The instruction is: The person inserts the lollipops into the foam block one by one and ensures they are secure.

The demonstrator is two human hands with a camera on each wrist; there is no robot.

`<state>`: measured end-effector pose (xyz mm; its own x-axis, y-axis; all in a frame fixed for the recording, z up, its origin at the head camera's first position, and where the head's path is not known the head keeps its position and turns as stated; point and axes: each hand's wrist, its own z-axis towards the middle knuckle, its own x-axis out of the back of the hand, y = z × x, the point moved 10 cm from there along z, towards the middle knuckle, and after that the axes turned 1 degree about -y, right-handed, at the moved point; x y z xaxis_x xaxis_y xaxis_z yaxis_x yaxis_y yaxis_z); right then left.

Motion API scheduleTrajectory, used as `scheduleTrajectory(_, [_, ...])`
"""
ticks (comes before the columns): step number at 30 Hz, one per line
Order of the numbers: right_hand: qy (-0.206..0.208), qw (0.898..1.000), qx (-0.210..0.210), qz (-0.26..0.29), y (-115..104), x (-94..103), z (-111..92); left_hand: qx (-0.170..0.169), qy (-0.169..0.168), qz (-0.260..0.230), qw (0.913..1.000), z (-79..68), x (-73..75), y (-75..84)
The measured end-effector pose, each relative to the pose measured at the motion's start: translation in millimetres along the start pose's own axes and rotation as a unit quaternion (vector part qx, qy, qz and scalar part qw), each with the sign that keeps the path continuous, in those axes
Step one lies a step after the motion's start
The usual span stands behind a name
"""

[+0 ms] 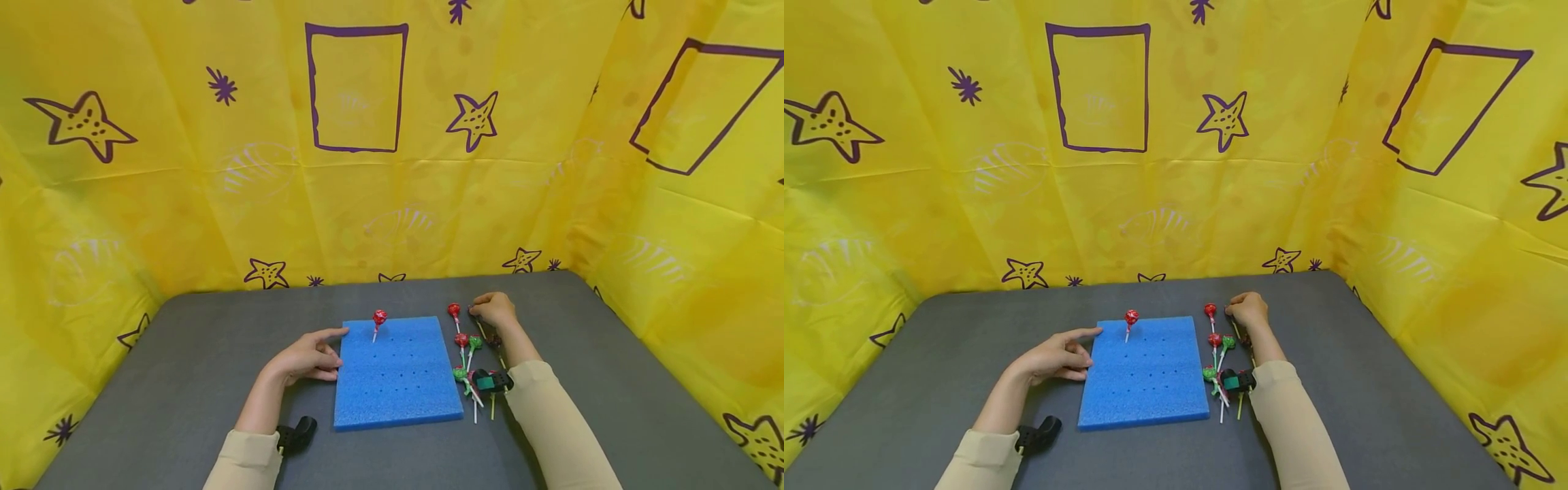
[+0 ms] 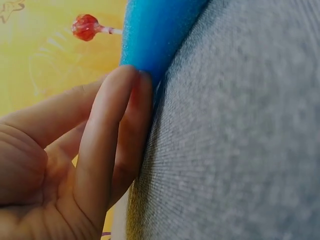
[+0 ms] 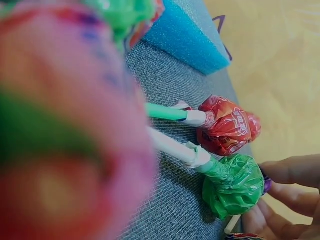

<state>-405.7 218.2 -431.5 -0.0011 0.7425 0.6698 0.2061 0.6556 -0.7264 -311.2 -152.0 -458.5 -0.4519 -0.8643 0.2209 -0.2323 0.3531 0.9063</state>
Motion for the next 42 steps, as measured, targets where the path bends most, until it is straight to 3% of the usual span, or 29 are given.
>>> scheduleTrajectory(10, [-0.008, 1.0, 0.0, -0.003, 1.5, -2.0, 2.4, 0.017, 0.043, -0.01, 0.9989, 3.5, 6.6, -4.9])
scheduleTrajectory(29, [0.004, 1.0, 0.009, -0.004, 0.2, -0.6, -0.7, 0.015, 0.04, -0.019, 0.9989, 3.9, 5.4, -3.8])
scheduleTrajectory(42, [0.006, 1.0, 0.004, 0.03, 3.1, 0.5, 0.4, 0.018, 0.04, -0.017, 0.9989, 3.7, 5.1, -4.4])
